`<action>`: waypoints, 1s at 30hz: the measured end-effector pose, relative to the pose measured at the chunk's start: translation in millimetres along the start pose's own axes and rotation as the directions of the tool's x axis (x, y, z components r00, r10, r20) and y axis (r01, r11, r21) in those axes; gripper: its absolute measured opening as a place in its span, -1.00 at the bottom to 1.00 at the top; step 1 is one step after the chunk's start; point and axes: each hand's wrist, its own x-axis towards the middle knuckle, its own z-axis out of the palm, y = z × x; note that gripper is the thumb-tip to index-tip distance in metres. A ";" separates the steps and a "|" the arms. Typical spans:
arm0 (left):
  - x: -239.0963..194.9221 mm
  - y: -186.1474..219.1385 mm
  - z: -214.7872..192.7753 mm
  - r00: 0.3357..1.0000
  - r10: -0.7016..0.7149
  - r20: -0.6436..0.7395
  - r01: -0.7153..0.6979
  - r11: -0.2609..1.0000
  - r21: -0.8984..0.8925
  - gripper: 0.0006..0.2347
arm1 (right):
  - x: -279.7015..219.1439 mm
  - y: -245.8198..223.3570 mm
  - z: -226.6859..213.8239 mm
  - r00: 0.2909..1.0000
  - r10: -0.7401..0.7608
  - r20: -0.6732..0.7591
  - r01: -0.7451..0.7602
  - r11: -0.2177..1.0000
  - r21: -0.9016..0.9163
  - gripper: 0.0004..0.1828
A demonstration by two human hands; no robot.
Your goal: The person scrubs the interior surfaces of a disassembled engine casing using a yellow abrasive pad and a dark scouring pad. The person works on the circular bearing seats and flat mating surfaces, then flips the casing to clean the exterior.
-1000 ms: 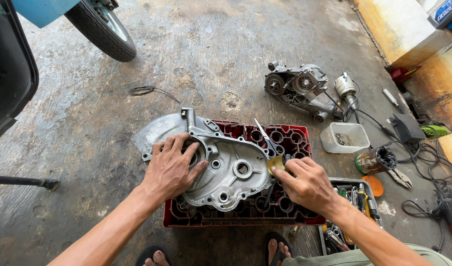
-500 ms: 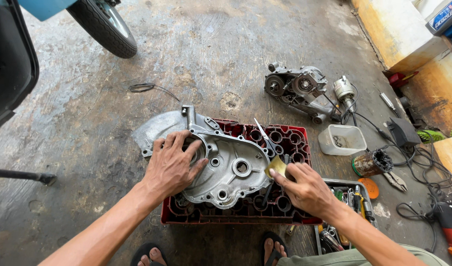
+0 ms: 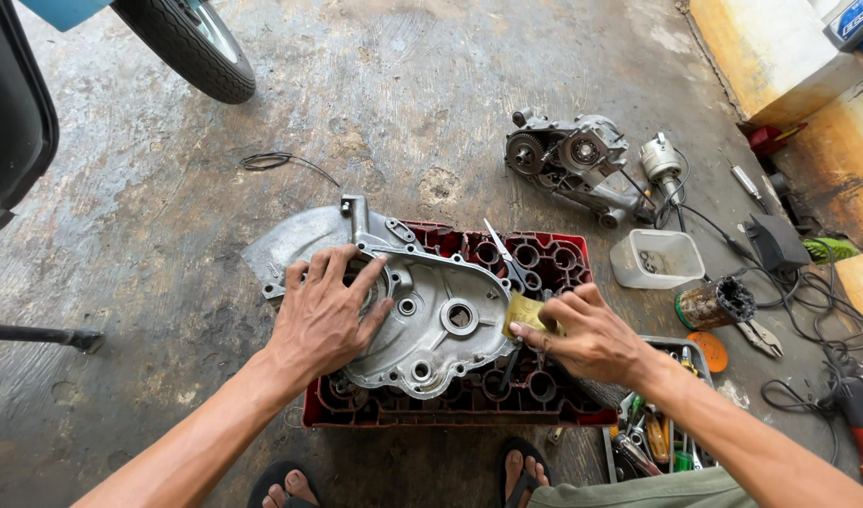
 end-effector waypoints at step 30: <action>62.9 123.4 22.3 0.875 -0.142 0.463 0.439 0.637 -0.633 -0.75 | 42.9 -43.5 -35.4 0.279 0.744 0.607 -0.622 -0.342 0.705 0.01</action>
